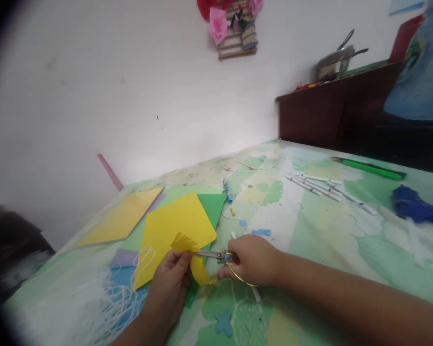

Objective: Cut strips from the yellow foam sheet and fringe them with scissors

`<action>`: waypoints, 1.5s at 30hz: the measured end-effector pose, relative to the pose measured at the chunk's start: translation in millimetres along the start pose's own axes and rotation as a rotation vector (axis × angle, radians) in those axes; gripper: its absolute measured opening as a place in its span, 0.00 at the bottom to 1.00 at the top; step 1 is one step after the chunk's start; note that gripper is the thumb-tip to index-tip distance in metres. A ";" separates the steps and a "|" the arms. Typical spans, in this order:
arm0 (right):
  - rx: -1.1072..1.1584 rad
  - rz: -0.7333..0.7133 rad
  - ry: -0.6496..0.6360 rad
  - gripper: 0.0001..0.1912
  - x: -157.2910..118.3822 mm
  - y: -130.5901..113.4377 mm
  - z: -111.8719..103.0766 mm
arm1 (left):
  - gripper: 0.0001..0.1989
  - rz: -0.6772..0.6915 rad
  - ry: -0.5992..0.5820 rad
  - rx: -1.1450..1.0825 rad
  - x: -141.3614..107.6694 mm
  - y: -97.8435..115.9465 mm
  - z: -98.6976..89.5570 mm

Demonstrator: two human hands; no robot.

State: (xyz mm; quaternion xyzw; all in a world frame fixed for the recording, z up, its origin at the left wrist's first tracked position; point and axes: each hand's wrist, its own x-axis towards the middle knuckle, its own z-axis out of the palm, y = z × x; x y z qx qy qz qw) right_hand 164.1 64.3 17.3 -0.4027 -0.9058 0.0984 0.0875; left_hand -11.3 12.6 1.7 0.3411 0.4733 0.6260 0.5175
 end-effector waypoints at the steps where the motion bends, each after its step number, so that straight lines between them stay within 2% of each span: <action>1: 0.005 -0.001 0.001 0.22 0.0 0.0 0.3 | 0.07 -0.004 -0.011 -0.010 -0.1 0.3 0.2; 23: 0.003 0.000 0.017 0.23 -0.8 -1.9 1.9 | 0.04 -0.060 -0.043 -0.127 -2.9 6.2 4.7; 34: -0.001 0.008 0.006 0.22 -1.3 -3.7 1.5 | 0.06 -0.047 -0.019 -0.110 -3.5 7.8 6.2; 45: 0.005 0.024 0.010 0.24 -2.5 -3.5 2.1 | 0.08 -0.090 -0.068 -0.094 -5.1 11.6 8.1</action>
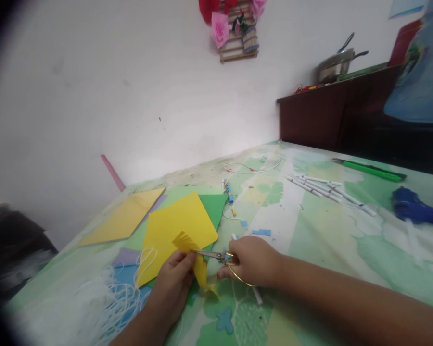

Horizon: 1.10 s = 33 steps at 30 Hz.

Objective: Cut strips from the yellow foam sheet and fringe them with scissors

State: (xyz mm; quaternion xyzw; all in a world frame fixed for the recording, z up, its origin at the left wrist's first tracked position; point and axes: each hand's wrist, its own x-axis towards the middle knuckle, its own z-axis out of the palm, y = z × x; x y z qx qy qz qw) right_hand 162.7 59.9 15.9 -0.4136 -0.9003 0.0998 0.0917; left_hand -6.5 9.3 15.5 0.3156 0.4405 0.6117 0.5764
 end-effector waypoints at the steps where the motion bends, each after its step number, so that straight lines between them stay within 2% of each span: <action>1: 0.001 -0.001 -0.003 0.23 -0.2 -0.3 -0.3 | 0.07 -0.003 0.007 0.001 -0.1 -0.2 0.1; 15: -0.042 -0.005 0.003 0.23 0.6 -1.1 1.6 | 0.05 -0.017 0.022 0.024 0.5 -4.0 -5.4; 26: -0.005 -0.004 0.006 0.24 0.6 0.0 0.2 | 0.06 -0.041 -0.033 0.009 -0.5 -0.4 -5.1; 33: 0.013 -0.027 0.021 0.25 -0.8 1.7 -1.5 | 0.06 -0.003 0.052 0.065 1.4 -1.7 -8.1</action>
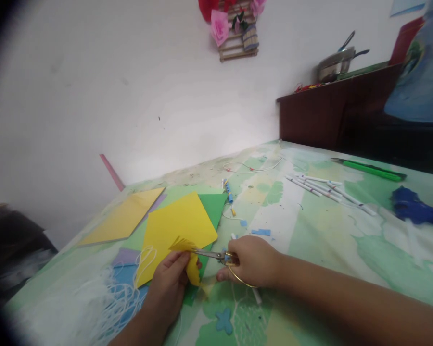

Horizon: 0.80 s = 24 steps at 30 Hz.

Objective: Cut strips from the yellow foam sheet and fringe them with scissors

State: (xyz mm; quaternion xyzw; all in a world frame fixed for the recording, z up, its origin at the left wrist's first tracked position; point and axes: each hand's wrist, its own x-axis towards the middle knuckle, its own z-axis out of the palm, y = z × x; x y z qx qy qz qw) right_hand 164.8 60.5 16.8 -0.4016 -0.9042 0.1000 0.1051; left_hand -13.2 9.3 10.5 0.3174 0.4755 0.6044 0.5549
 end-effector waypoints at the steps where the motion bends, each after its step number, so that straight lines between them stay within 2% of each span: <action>1: 0.000 0.000 -0.004 0.25 0.0 -0.1 -0.3 | 0.06 -0.004 0.009 0.004 0.2 -0.1 -0.4; 7: 0.015 0.018 -0.028 0.26 0.6 -0.1 -0.4 | 0.07 0.072 -0.055 0.036 0.2 2.1 0.2; 11: 0.009 0.011 -0.014 0.25 0.7 0.1 0.5 | 0.07 0.122 0.048 0.065 -0.4 1.4 1.5; 13: 0.004 0.008 -0.007 0.25 0.6 -0.1 0.8 | 0.08 0.134 0.060 0.102 -0.5 -0.5 0.4; 17: 0.001 0.016 -0.010 0.25 0.1 -1.1 0.5 | 0.08 0.127 -0.032 0.190 0.2 -4.9 -5.0; 21: 0.009 0.016 -0.026 0.24 0.4 -1.9 -0.4 | 0.09 0.113 -0.023 0.232 0.4 -6.2 -6.9; 24: 0.013 0.009 -0.042 0.23 1.2 -1.6 -0.7 | 0.08 0.079 0.002 0.182 -0.7 -5.0 -4.3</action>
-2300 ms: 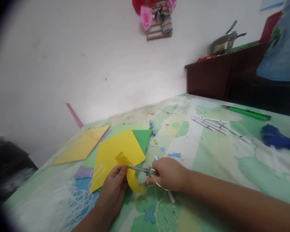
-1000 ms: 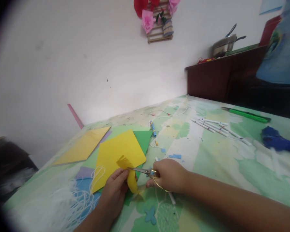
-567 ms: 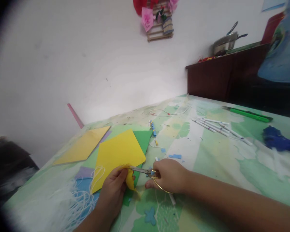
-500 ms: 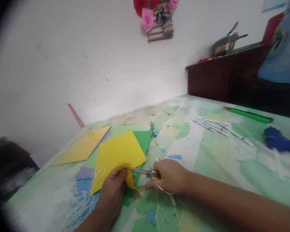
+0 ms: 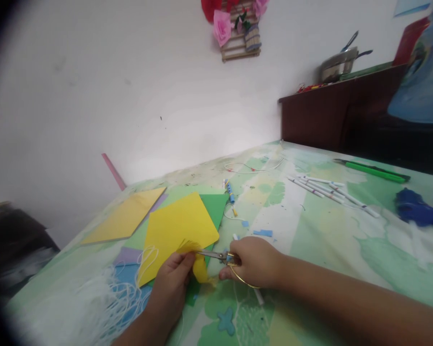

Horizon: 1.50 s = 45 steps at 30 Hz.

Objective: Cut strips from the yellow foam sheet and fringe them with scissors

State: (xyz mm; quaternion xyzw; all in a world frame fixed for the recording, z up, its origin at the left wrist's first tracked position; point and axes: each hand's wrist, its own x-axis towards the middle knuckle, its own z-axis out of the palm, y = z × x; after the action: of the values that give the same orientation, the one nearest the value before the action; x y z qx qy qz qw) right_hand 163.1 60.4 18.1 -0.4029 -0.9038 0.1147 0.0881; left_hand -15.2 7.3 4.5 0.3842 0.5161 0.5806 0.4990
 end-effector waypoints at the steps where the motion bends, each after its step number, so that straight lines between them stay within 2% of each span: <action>1: 0.000 -0.001 -0.003 0.23 0.2 0.2 -0.1 | 0.08 -0.013 -0.007 -0.025 -0.3 0.7 0.8; 4: -0.002 -0.004 0.001 0.23 0.7 0.3 -0.4 | 0.08 -0.029 -0.040 -0.066 -0.6 2.3 2.1; 8: -0.010 -0.013 0.002 0.23 1.2 -0.5 -1.2 | 0.07 -0.030 0.000 -0.047 -0.3 2.0 1.3; 29: -0.059 -0.011 -0.002 0.20 0.3 -1.5 -0.5 | 0.06 -0.068 0.000 -0.156 -1.8 8.0 8.7; 39: -0.032 0.004 -0.017 0.21 2.1 -0.3 -0.4 | 0.06 -0.081 -0.062 -0.207 -1.1 6.4 6.3; 45: 0.006 0.004 -0.013 0.23 0.1 0.0 -2.0 | 0.06 -0.070 -0.016 -0.195 -3.0 7.5 8.0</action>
State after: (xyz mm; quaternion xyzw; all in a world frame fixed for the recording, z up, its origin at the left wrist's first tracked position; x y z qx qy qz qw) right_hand 163.6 60.8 20.0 -0.4039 -0.9030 0.1202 0.0834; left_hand -8.3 6.3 13.5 0.3199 0.4663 0.6073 0.5581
